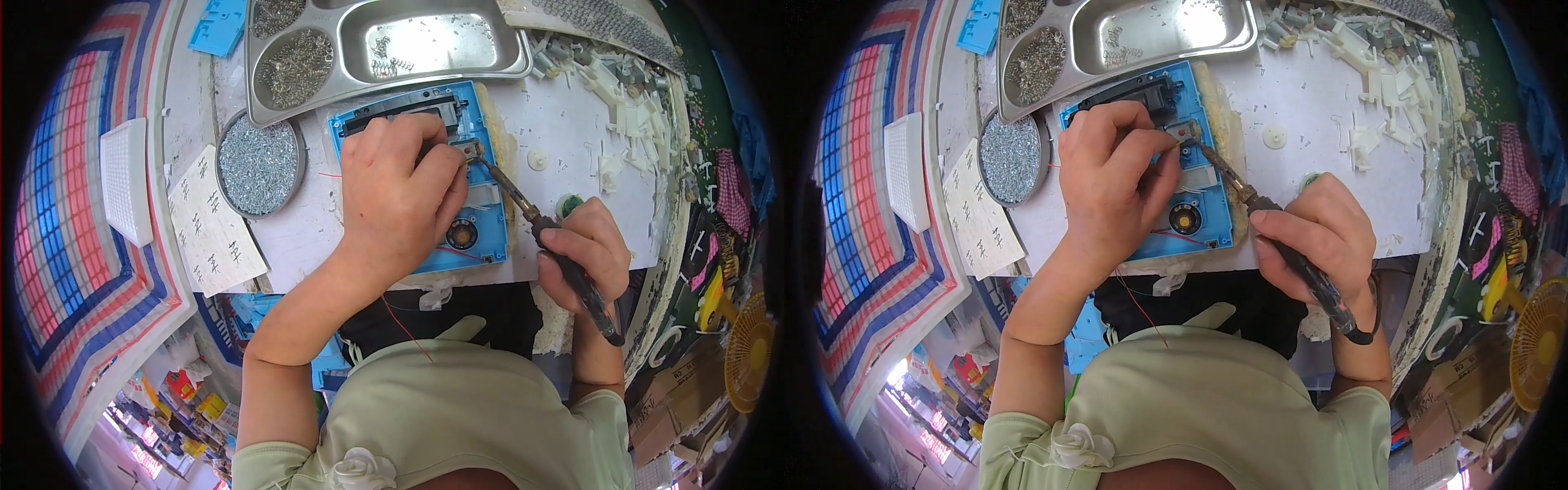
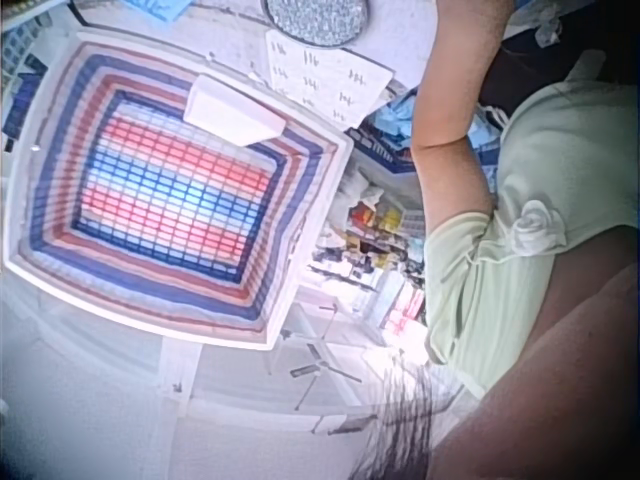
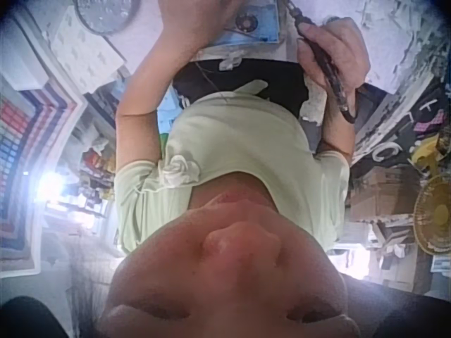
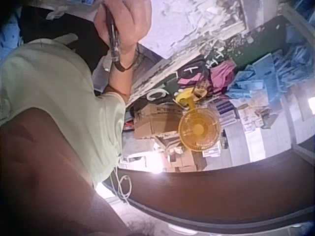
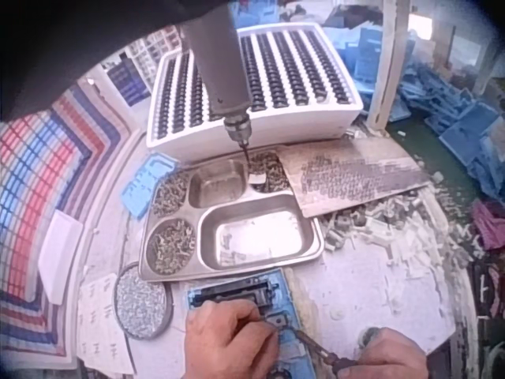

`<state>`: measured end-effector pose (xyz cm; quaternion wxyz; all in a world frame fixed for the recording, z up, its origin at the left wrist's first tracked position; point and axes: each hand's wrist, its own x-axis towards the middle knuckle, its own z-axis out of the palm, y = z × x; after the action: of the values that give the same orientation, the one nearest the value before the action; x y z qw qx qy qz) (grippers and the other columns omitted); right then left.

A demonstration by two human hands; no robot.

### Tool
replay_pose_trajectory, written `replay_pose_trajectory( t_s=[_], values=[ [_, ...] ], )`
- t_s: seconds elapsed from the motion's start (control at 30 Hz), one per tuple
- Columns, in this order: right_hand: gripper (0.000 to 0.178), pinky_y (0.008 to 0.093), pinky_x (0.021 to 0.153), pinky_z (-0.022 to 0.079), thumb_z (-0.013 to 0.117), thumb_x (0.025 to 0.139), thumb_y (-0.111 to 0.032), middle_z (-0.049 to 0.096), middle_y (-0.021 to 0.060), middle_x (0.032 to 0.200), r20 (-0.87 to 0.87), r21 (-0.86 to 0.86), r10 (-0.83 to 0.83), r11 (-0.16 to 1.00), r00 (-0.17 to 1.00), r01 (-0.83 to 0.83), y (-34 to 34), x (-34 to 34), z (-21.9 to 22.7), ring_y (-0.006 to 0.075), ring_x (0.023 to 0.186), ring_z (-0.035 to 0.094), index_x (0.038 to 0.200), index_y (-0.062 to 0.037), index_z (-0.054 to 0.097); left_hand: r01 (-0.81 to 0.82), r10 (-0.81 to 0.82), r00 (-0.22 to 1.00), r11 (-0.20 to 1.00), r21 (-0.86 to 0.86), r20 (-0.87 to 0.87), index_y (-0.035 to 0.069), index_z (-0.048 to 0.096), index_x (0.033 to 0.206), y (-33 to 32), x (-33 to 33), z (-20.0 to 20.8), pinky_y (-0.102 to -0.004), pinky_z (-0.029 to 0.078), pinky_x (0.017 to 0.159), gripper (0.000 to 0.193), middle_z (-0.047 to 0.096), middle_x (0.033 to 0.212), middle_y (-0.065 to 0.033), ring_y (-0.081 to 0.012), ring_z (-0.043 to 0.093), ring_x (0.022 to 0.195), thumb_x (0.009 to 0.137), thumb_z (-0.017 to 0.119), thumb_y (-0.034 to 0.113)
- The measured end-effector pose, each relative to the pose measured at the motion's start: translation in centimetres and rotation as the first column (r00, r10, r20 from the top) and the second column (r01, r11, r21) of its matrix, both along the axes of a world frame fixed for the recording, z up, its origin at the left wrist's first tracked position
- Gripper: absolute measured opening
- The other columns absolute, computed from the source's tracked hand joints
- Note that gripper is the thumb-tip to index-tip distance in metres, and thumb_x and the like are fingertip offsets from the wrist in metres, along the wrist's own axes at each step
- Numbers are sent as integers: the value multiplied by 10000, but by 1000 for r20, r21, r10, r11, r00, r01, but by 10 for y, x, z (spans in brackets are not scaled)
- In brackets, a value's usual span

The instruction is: Assemble electronic components onto a blue plastic housing using a soldering iron and an electric screwdriver.

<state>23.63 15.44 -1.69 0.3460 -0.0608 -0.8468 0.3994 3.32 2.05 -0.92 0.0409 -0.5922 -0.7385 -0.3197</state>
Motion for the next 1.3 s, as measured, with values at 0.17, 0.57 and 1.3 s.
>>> replay_pose_trajectory(
  t_s=[0.17, 0.57, 1.3],
  values=[
    [374, 333, 540, 387, 771, 643, 66, 572, 72, 729, -41, -41, -2, 999, 999, 0, 2, 4, -2, 230, 601, 508, 1003, -17, 708, -2, 2, 1000, 1000, -7, -2, 84, 689, 882, 0, 0, 0, -385, 415, 762, 233, 600, 979, -60, -259, 566, 862, 684, 794, 22],
    [296, 325, 550, 387, 766, 724, -9, 596, 93, 737, -80, -95, -39, 995, 996, 32, 6, 17, -1, 222, 606, 511, 1012, 18, 701, -4, 4, 999, 1000, -1, -34, 83, 692, 885, -1, 0, 0, -382, 415, 754, 236, 607, 977, -56, -249, 571, 847, 682, 802, 33],
    [306, 323, 527, 378, 777, 714, 9, 587, 85, 707, -70, -56, -15, 998, 997, 11, 14, -1, 3, 223, 586, 518, 1009, 24, 700, 18, -18, 999, 1000, -17, -33, 43, 729, 970, 7, -2, 7, -336, 536, 612, 232, 651, 879, -88, -255, 659, 712, 760, 796, -28]
  ],
)
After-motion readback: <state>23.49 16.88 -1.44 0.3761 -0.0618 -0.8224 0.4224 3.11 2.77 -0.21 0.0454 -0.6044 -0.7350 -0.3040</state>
